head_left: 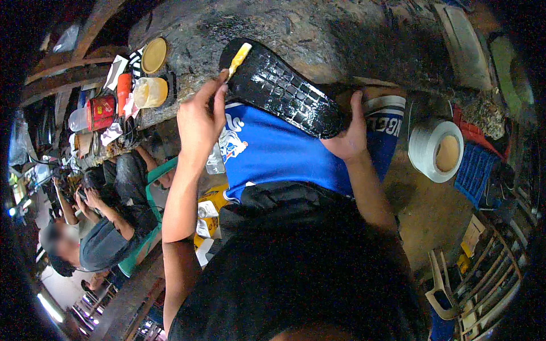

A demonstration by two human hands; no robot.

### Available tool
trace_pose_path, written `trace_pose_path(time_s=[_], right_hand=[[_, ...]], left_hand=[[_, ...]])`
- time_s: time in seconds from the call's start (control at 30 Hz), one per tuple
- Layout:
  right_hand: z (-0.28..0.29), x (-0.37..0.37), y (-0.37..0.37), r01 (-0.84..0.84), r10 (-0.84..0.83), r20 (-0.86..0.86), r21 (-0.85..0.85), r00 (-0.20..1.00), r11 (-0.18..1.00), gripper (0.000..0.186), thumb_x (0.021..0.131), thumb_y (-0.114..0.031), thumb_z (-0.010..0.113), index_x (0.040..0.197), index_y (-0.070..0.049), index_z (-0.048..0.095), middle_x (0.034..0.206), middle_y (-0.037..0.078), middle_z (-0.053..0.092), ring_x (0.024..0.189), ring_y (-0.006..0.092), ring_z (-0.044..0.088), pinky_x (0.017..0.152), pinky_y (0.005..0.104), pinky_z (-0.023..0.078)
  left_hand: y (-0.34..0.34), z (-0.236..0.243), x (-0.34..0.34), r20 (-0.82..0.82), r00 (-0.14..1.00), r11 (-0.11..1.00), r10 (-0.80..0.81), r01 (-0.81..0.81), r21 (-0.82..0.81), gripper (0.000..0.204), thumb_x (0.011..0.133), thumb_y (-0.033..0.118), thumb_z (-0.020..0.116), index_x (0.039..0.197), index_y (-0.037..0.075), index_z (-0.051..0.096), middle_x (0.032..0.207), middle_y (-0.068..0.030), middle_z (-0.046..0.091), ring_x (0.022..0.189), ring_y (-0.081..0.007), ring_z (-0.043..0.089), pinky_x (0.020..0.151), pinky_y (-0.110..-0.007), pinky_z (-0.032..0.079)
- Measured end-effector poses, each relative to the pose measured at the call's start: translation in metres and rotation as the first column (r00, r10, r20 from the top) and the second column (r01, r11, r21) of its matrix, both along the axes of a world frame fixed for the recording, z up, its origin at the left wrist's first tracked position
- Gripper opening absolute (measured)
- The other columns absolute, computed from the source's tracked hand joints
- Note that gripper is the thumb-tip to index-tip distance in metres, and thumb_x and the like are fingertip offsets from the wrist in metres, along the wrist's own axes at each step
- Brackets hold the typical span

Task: The person applies a white adhesive to the bottom of a black shoe sole using a small brush. They repeatedly dip the brush into a container and spread the glue across the sole's textured surface while seated.

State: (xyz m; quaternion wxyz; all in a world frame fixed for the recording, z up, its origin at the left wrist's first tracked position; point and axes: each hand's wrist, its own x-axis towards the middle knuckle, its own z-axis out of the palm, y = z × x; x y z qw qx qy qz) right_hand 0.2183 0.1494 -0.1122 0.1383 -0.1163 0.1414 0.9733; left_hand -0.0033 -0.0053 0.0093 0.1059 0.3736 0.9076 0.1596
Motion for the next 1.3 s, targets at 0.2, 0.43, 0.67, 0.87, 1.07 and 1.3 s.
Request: trace_pose_path(time_s=[0.2,0.43,0.67,0.87,1.07,1.3], right_hand=[[-0.009,0.001,0.0,0.045,-0.045,-0.035,0.016,0.998,0.999,0.078,0.097,-0.07,0.042,0.14,-0.005,0.053,0.142,0.014,0.057,0.132,0.0312,0.053,0.117,0.0483,0.037],[0.004,-0.007,-0.002,0.007,-0.048,0.242,0.165,0.969,0.986,0.07,0.1,-0.065,0.04,0.142,-0.011,0.051,0.145,0.014,0.055,0.134,0.0319,0.052,0.117,0.0499,0.035],[-0.013,-0.009,0.0,-0.012,-0.111,0.327,0.352,0.938,0.936,0.066,0.101,-0.064,0.039,0.145,-0.015,0.049,0.145,0.015,0.054,0.134,0.0356,0.051,0.117,0.0535,0.033],[-0.015,-0.007,-0.003,0.004,-0.137,0.35,0.355,0.927,0.935,0.065,0.1,-0.065,0.039,0.147,-0.02,0.049,0.145,0.015,0.055,0.135,0.035,0.05,0.118,0.0528,0.031],[0.012,-0.008,-0.001,-0.096,0.011,0.409,0.187,0.912,0.978,0.081,0.098,-0.071,0.036,0.151,-0.011,0.042,0.153,0.014,0.046,0.142,0.0333,0.043,0.12,0.0504,0.029],[-0.003,0.0,0.0,-0.024,-0.005,0.197,0.145,0.98,0.989,0.078,0.098,-0.07,0.039,0.148,-0.01,0.047,0.151,0.014,0.049,0.139,0.0336,0.046,0.119,0.0503,0.031]], left_hand=[[-0.001,-0.008,0.054,-0.039,0.962,0.947,-0.271,0.274,0.171,0.031,0.093,0.01,0.065,0.122,0.016,0.072,0.089,-0.013,0.072,0.073,-0.0313,0.07,0.064,-0.039,0.056],[0.002,-0.004,0.071,0.048,0.985,0.952,-0.165,0.147,0.269,0.026,0.092,0.005,0.066,0.116,0.01,0.074,0.086,-0.0138,0.071,0.067,-0.0282,0.069,0.06,-0.037,0.054],[0.008,-0.009,0.105,0.091,0.927,0.919,-0.364,0.341,0.197,0.024,0.091,0.004,0.066,0.114,0.006,0.074,0.088,-0.0152,0.072,0.07,-0.0293,0.07,0.065,-0.037,0.055],[0.005,-0.01,0.103,0.176,0.921,0.928,-0.348,0.312,0.205,0.029,0.093,0.011,0.066,0.121,0.013,0.072,0.082,-0.0109,0.07,0.068,-0.0313,0.069,0.058,-0.041,0.054],[0.013,-0.006,0.024,-0.057,0.996,0.963,-0.07,0.082,0.255,0.021,0.096,0.015,0.063,0.114,0.013,0.075,0.076,-0.0167,0.069,0.059,-0.0329,0.068,0.055,-0.042,0.052],[0.01,0.002,0.003,-0.081,0.983,0.981,-0.164,0.171,0.094,0.017,0.096,0.016,0.063,0.107,0.01,0.074,0.084,-0.0196,0.071,0.075,-0.0381,0.07,0.068,-0.043,0.055]])
